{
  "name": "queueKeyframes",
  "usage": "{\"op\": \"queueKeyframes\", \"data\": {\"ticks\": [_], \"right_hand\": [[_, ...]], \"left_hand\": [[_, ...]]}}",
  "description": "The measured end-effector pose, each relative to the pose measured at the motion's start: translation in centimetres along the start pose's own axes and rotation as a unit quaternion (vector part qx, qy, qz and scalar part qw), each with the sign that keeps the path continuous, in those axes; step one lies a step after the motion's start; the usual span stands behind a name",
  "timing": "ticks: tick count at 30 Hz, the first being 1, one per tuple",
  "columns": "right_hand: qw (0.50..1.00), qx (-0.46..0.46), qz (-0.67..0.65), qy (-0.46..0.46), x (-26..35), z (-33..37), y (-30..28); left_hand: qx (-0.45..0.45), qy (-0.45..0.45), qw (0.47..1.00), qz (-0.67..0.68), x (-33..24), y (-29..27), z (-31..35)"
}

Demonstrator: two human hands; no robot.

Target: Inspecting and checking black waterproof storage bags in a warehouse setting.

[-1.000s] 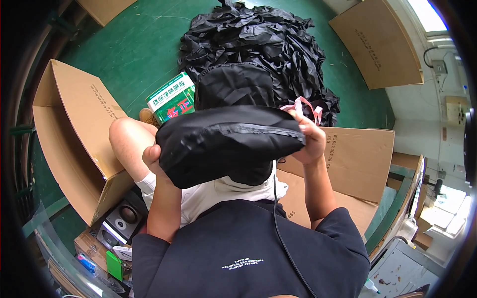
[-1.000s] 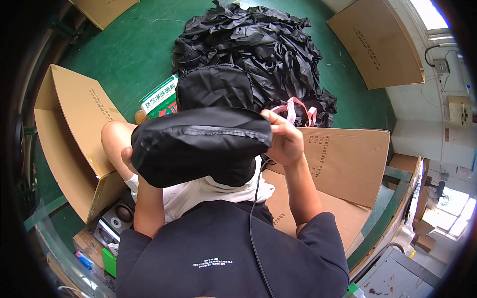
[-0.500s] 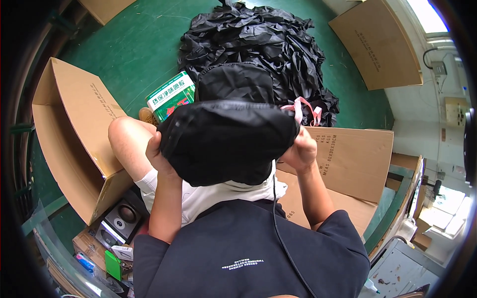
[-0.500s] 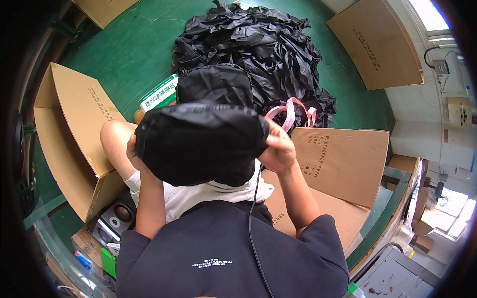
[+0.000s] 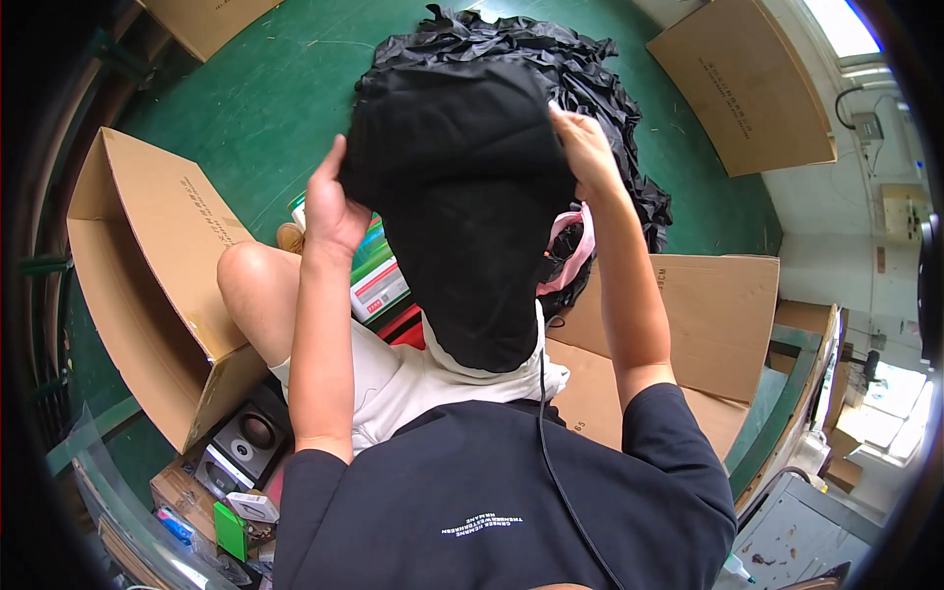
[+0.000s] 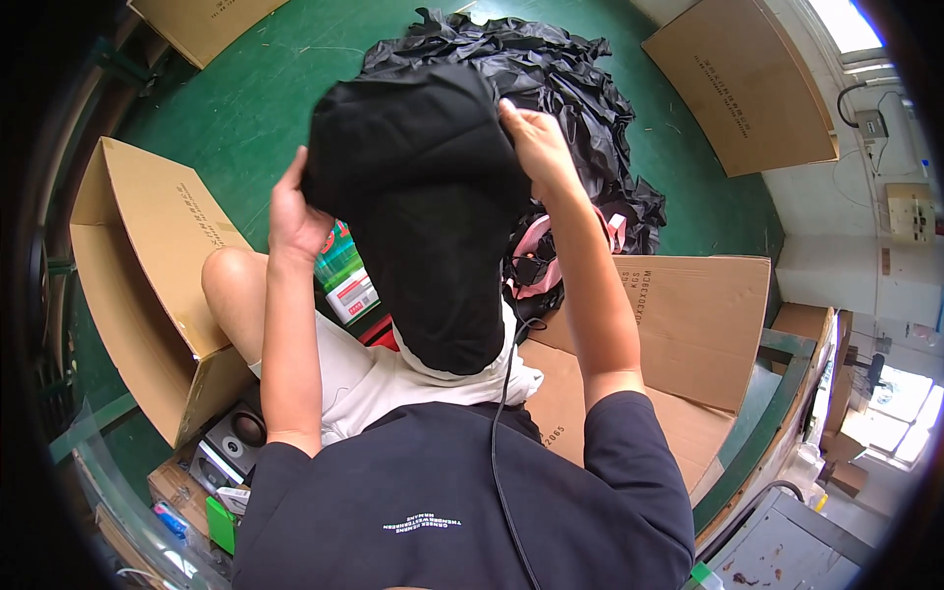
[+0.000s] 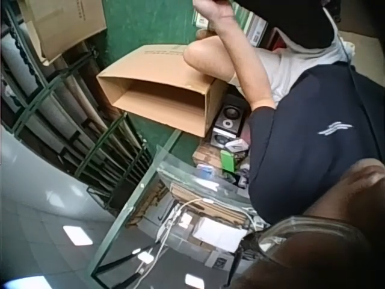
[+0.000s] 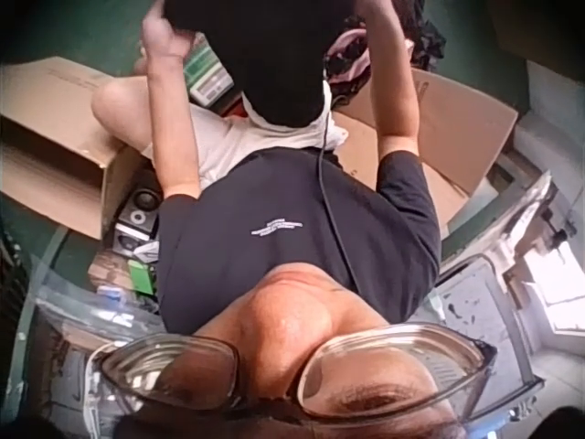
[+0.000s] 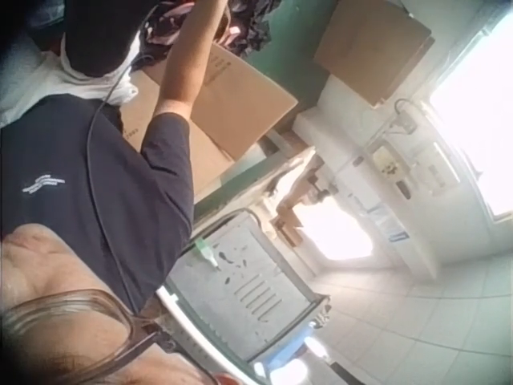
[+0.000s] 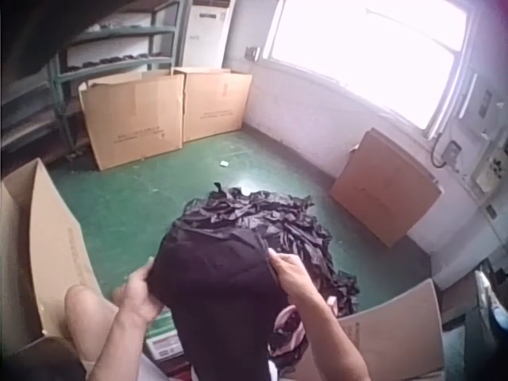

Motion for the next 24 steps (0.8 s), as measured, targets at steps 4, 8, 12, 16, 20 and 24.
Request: {"op": "queueKeyframes", "data": {"ticks": [4, 8, 12, 16, 20, 24], "right_hand": [[0.994, -0.044, 0.045, 0.092, -4.1, 0.6, -1.2], [0.989, -0.031, 0.042, 0.136, -5.2, 3.5, -1.7], [0.99, -0.067, -0.07, 0.104, -8.4, 4.2, -2.0], [0.985, -0.076, -0.126, 0.096, -8.6, 3.8, -2.1], [0.987, -0.068, -0.129, 0.073, -8.8, 3.0, -1.7], [0.988, -0.07, -0.095, 0.102, -12.2, 2.9, -1.1]], "left_hand": [[-0.111, -0.003, 0.992, -0.059, 2.4, -3.8, -0.9], [-0.144, 0.039, 0.987, -0.065, 3.5, -5.1, 0.2], [-0.147, 0.03, 0.986, -0.077, 4.3, -4.8, 0.7], [-0.168, 0.047, 0.98, -0.099, 4.3, -4.2, 0.9], [-0.143, 0.056, 0.975, -0.158, 4.9, -5.4, -0.1], [-0.127, 0.048, 0.972, -0.191, 6.9, -7.2, -1.1]]}}
Point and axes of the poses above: each hand's wrist, its own z-axis away from the middle knuckle, its own y-axis out of the palm, x = y × z, the point moved 4 cm from there along -z, towards the middle knuckle, and after that the axes turned 12 degrees about -x, right-handed, at the moved point
